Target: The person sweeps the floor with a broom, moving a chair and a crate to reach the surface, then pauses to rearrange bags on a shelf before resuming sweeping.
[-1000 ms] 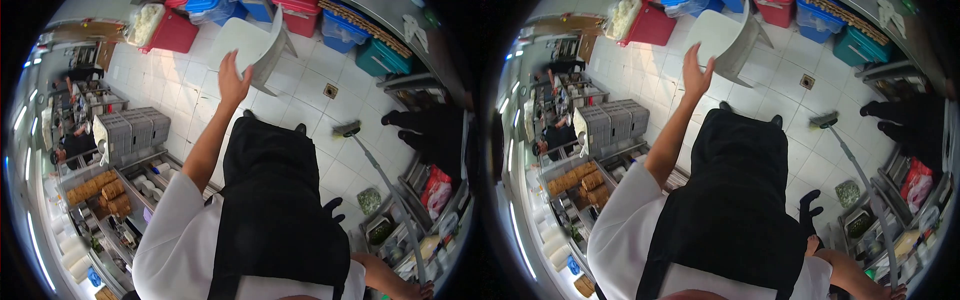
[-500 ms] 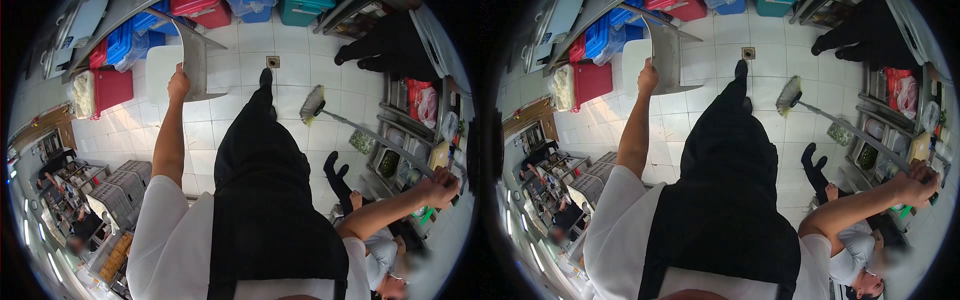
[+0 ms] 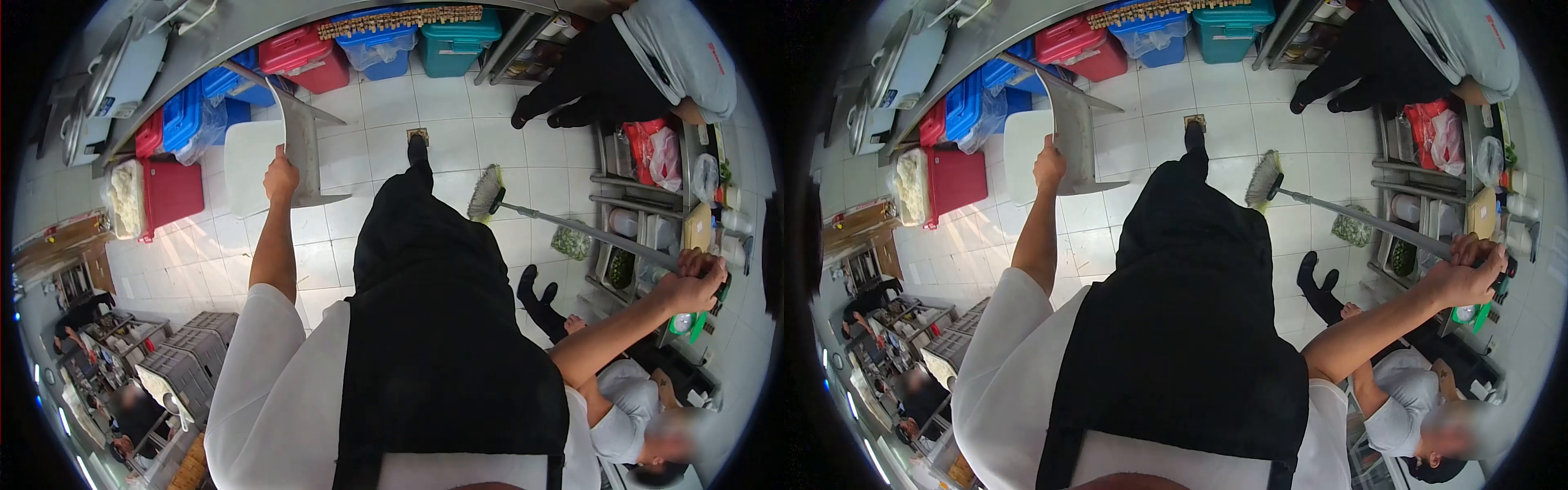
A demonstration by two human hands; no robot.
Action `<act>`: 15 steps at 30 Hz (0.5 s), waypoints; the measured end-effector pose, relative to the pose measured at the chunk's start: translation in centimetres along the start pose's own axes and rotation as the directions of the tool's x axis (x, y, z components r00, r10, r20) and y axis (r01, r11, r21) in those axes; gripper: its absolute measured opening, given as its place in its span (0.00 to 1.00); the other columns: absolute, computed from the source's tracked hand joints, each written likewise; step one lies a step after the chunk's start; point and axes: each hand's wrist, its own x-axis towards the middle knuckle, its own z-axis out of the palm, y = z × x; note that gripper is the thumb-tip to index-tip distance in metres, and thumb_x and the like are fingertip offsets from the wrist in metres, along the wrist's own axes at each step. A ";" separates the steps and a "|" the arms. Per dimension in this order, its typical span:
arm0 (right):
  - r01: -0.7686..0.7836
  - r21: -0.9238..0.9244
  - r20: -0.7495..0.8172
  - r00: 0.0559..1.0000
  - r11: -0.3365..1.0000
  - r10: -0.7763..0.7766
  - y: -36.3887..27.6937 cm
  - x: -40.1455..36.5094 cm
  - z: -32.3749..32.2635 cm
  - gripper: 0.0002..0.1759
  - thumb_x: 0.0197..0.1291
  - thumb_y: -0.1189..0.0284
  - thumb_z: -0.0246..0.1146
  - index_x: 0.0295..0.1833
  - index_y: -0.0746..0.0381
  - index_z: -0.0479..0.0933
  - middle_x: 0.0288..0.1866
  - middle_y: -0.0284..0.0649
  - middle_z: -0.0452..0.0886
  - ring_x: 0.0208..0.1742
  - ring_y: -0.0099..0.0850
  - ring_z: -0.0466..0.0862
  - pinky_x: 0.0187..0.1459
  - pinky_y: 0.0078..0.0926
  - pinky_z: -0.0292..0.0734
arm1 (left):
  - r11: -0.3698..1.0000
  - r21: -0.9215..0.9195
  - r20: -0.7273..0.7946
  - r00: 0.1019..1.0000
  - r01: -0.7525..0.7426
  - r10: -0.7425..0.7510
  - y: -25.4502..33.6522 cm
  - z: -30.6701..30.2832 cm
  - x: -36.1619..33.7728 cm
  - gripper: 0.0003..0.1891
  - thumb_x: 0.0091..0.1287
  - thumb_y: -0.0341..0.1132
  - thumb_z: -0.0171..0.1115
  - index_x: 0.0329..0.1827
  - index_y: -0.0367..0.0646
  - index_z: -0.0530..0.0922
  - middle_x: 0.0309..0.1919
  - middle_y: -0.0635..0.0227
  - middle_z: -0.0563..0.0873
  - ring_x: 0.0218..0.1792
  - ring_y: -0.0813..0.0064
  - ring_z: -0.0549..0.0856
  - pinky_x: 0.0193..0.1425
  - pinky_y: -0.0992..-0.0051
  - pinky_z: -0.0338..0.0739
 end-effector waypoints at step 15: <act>-0.017 0.013 0.064 0.998 1.000 0.017 1.8 2.3 0.6 0.19 0.71 0.70 0.61 0.25 0.63 0.69 0.16 0.34 0.62 0.17 0.25 0.62 0.25 0.27 0.62 | 0.999 -0.019 -0.035 0.999 -0.028 0.027 0.3 0.1 -0.1 0.24 0.72 0.34 0.51 0.71 0.62 0.67 0.49 0.51 0.89 0.50 0.45 0.89 0.54 0.49 0.82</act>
